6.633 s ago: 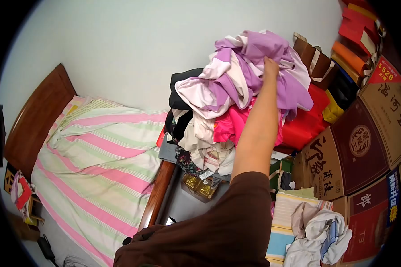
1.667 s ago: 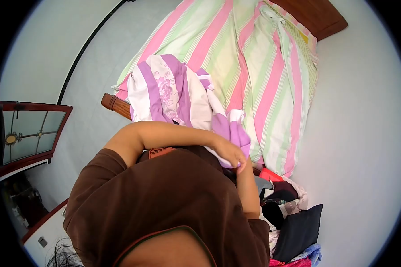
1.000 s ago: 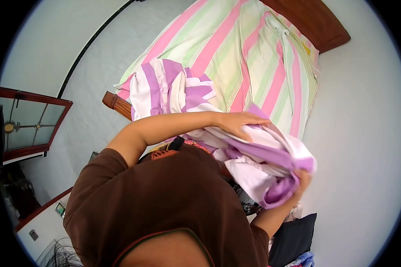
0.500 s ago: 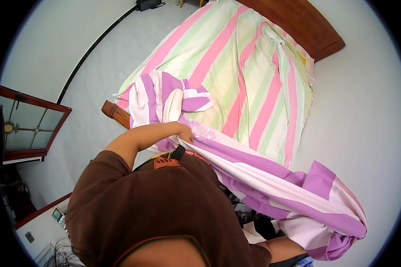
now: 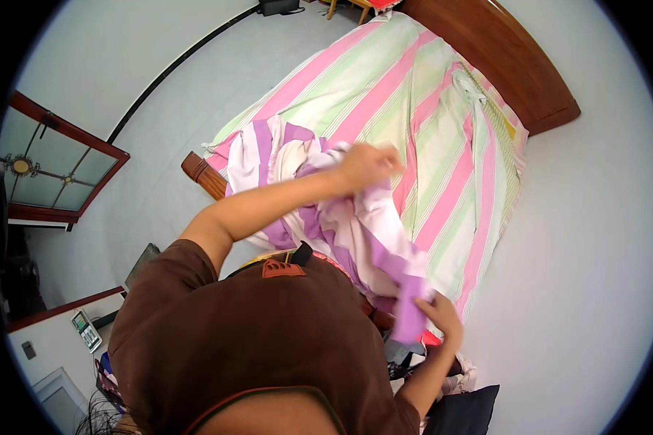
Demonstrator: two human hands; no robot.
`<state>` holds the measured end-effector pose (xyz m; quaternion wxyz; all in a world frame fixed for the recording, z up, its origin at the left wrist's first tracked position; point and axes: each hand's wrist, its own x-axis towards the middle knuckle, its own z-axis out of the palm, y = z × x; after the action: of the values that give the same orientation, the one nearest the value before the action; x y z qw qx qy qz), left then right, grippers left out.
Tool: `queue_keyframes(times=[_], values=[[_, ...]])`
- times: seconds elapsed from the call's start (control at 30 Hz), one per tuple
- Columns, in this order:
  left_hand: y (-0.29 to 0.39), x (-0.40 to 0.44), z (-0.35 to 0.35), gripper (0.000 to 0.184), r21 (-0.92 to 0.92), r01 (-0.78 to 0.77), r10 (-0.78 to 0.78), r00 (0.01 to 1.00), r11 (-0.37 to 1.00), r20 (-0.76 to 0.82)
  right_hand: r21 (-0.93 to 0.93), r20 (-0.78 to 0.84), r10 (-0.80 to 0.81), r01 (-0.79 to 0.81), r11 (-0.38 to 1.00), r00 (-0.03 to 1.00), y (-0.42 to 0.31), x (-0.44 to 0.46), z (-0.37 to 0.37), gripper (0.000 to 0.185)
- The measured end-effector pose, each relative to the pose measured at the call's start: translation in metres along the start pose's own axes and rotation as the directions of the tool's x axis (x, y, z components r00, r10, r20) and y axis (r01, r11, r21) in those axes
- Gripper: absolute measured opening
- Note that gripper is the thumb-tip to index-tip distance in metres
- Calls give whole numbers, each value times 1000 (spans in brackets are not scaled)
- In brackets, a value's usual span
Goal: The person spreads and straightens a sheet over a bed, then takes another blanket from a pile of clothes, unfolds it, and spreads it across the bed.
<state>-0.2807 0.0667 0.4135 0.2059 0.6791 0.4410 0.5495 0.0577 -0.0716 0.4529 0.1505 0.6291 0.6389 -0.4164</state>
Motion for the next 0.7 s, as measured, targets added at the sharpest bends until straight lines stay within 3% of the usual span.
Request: queue_keyframes(times=[0.03, 0.07, 0.1, 0.2, 0.3, 0.33, 0.37, 0.4, 0.43, 0.47, 0.5, 0.53, 0.57, 0.63, 0.7], values=[[37, -6, 3, 18, 108, -72, 50, 980, 992, 190, -8, -134, -154, 155, 988, 979, -1, 26, 27, 73], [53, -18, 25, 19, -50, -205, 209, 970, 978, 122, -34, -156, -341, 340, 940, 927, -15, 49, 40, 89], [73, -30, 36, 23, -96, -242, 257, 946, 965, 195, 118, -289, -473, 521, 845, 833, -43, 64, 52, 89], [115, -57, 50, 27, -238, -319, 386, 860, 918, 335, 350, -405, -451, 591, 727, 795, -81, 102, 76, 66], [109, -53, 47, 23, -315, -178, 287, 893, 932, 346, 541, -586, -274, 620, 568, 763, -88, 112, 87, 48], [104, -45, 39, 22, -318, -130, 239, 912, 939, 333, 609, -580, -231, 605, 513, 781, -89, 108, 83, 43], [96, -36, 30, 21, -409, 60, 115, 913, 911, 391, 671, -569, -197, 589, 450, 798, -90, 101, 79, 38], [87, -27, 21, 23, -470, 134, 45, 936, 872, 349, 729, -546, -175, 568, 382, 819, -94, 93, 73, 33], [68, -21, 16, 27, -422, 304, -98, 892, 854, 442, 838, -442, -156, 469, 280, 883, -105, 71, 65, 38], [44, -20, 16, 27, -295, 355, -166, 842, 887, 513, 872, -410, -187, 443, 209, 893, -101, 56, 58, 49], [17, -26, 21, 28, -162, 393, -238, 784, 905, 573, 839, -494, -193, 523, 149, 848, -100, 40, 53, 45], [-19, -42, 30, 28, -90, 302, -163, 716, 949, 678, 795, -576, -193, 599, 90, 794, -98, 29, 49, 41], [-53, -65, 42, 27, -34, 195, -98, 628, 980, 772, 708, -624, -383, 700, 91, 681, -83, 26, 38, 34], [-87, -113, 50, 36, -74, 76, 27, 490, 994, 871, 551, -651, -653, 832, -58, 386, -66, 24, 12, 25], [-100, -138, 52, 39, 184, -37, -172, 208, 982, 963, 507, -666, -737, 793, -337, 113, -86, 7, -22, 19]])
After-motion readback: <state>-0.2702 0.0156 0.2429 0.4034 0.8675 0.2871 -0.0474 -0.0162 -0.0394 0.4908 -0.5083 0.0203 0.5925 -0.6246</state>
